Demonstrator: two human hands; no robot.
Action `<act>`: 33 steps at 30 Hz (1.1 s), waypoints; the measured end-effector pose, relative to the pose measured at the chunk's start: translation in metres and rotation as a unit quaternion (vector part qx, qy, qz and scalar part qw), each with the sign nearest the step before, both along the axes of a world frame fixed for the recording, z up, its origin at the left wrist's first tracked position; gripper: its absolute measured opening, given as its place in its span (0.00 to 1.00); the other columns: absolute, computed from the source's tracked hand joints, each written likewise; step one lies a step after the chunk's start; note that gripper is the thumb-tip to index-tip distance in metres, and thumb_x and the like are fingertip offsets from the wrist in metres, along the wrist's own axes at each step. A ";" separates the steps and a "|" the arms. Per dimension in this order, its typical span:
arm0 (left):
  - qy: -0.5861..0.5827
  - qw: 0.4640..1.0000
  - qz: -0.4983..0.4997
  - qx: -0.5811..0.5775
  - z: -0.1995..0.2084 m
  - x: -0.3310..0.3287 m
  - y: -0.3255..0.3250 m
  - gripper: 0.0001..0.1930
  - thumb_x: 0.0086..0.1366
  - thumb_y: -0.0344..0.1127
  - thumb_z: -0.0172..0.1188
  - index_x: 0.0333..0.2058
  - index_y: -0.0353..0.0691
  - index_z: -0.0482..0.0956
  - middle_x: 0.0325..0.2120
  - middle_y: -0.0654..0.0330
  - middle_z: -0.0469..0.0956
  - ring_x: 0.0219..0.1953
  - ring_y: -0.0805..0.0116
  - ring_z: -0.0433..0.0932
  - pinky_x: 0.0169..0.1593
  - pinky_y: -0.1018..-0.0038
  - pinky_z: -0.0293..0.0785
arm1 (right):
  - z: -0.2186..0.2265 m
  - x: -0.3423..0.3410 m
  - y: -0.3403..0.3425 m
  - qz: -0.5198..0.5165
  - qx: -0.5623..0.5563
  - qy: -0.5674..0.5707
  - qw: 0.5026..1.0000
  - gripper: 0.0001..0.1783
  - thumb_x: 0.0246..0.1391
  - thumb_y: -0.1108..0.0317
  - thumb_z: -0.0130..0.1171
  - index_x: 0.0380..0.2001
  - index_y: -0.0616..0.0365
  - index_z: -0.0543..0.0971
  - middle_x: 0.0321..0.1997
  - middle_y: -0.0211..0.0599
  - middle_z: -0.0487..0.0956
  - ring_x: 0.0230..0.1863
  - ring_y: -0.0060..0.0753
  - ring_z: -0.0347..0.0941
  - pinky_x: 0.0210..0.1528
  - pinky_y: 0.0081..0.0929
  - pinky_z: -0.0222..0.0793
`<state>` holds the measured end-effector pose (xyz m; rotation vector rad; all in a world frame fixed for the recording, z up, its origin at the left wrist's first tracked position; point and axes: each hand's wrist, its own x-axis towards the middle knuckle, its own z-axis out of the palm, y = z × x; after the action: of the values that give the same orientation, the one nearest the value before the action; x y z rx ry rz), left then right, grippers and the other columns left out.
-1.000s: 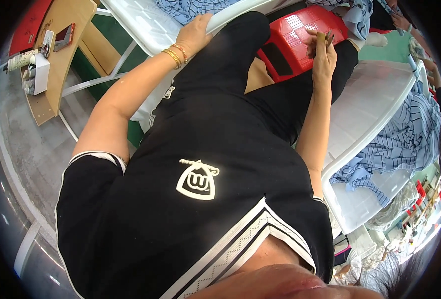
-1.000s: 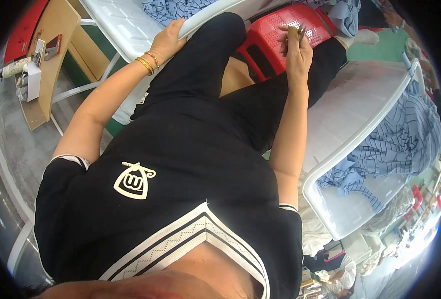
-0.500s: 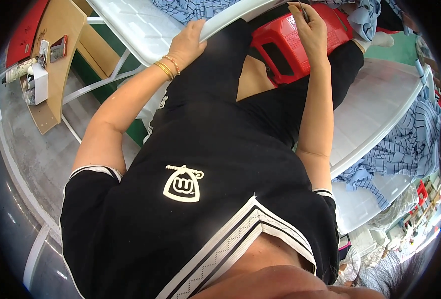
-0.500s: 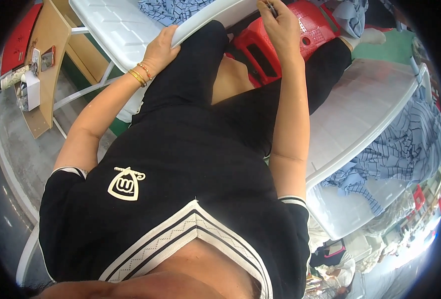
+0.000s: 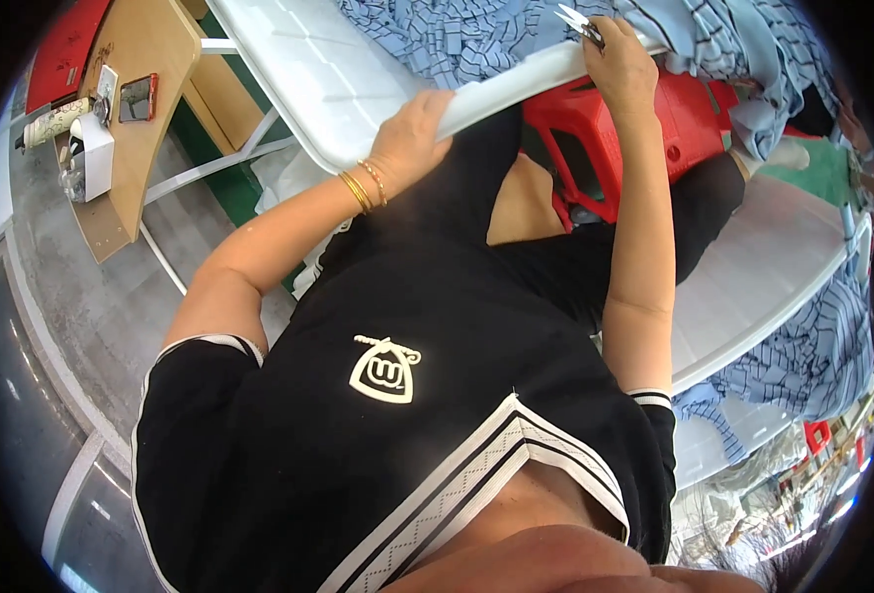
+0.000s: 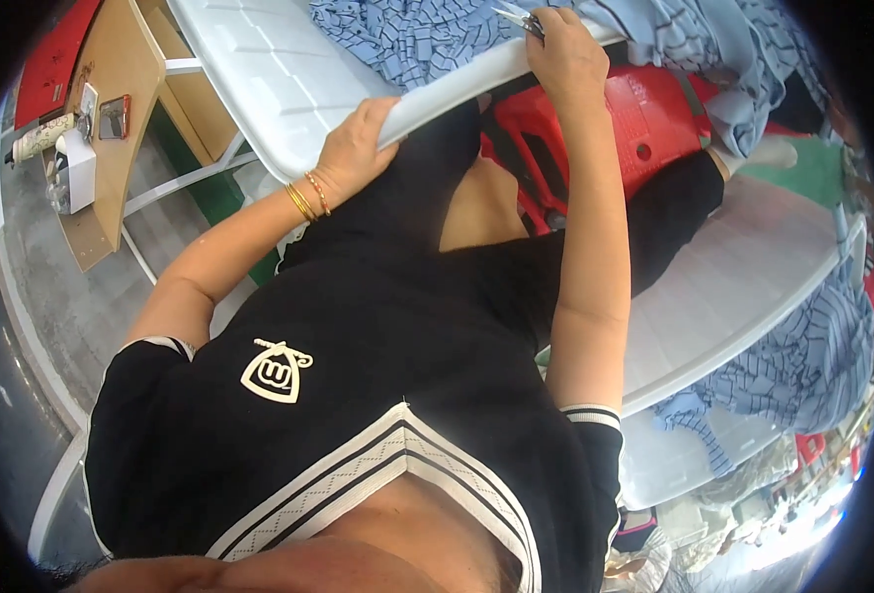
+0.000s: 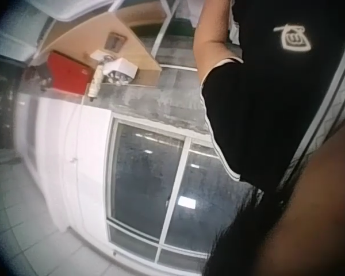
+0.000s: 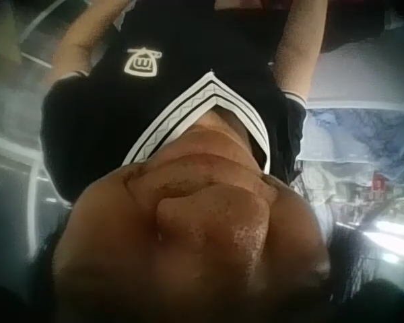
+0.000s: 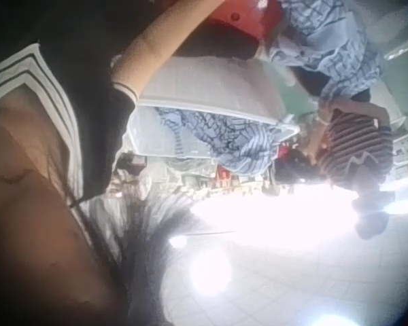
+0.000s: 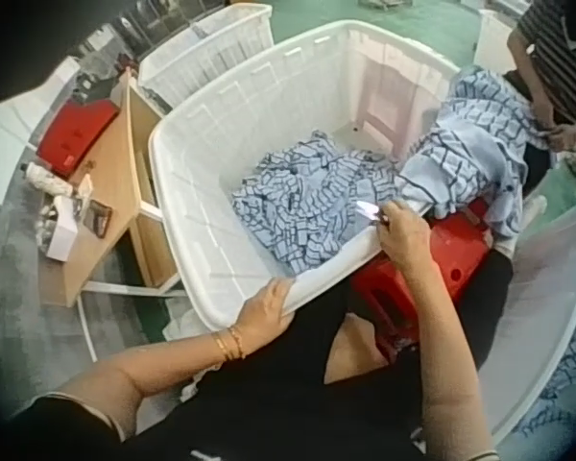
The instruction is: The person trims loose threads from a shirt using snips, picks up and unfolds shirts from a bin, and cuts stray threads around the buttons and collars with the snips.
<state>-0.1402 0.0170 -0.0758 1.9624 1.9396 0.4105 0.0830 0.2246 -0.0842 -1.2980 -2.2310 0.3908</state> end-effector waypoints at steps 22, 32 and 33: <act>-0.215 0.876 0.236 -0.362 -0.254 -0.091 0.161 0.51 0.49 0.58 0.69 0.61 0.28 0.58 0.58 0.38 0.65 0.61 0.50 0.65 0.62 0.65 0.62 | 0.013 -0.022 0.054 0.001 -0.134 -0.158 0.978 0.15 0.48 0.62 0.62 0.41 0.48 0.78 0.37 0.31 0.78 0.33 0.42 0.76 0.33 0.35 0.71; -0.142 0.822 0.389 -0.390 -0.357 -0.059 0.208 0.70 0.32 0.63 0.76 0.67 0.34 0.43 0.65 0.36 0.47 0.66 0.43 0.54 0.66 0.63 0.56 | 0.016 -0.023 0.059 0.021 -0.150 -0.154 0.976 0.22 0.36 0.70 0.66 0.41 0.49 0.78 0.29 0.32 0.71 0.26 0.39 0.72 0.28 0.32 0.65; -0.126 0.824 0.416 -0.365 -0.364 -0.062 0.210 0.72 0.31 0.64 0.76 0.67 0.36 0.41 0.65 0.35 0.45 0.67 0.43 0.52 0.67 0.63 0.55 | 0.017 -0.025 0.060 0.031 -0.141 -0.144 0.979 0.24 0.33 0.71 0.65 0.40 0.50 0.78 0.28 0.32 0.70 0.25 0.37 0.70 0.27 0.31 0.63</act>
<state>-0.2022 0.2271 -0.4399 0.5100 2.2093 0.0734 0.0584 0.2848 -0.0673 -1.5146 -2.5327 0.5940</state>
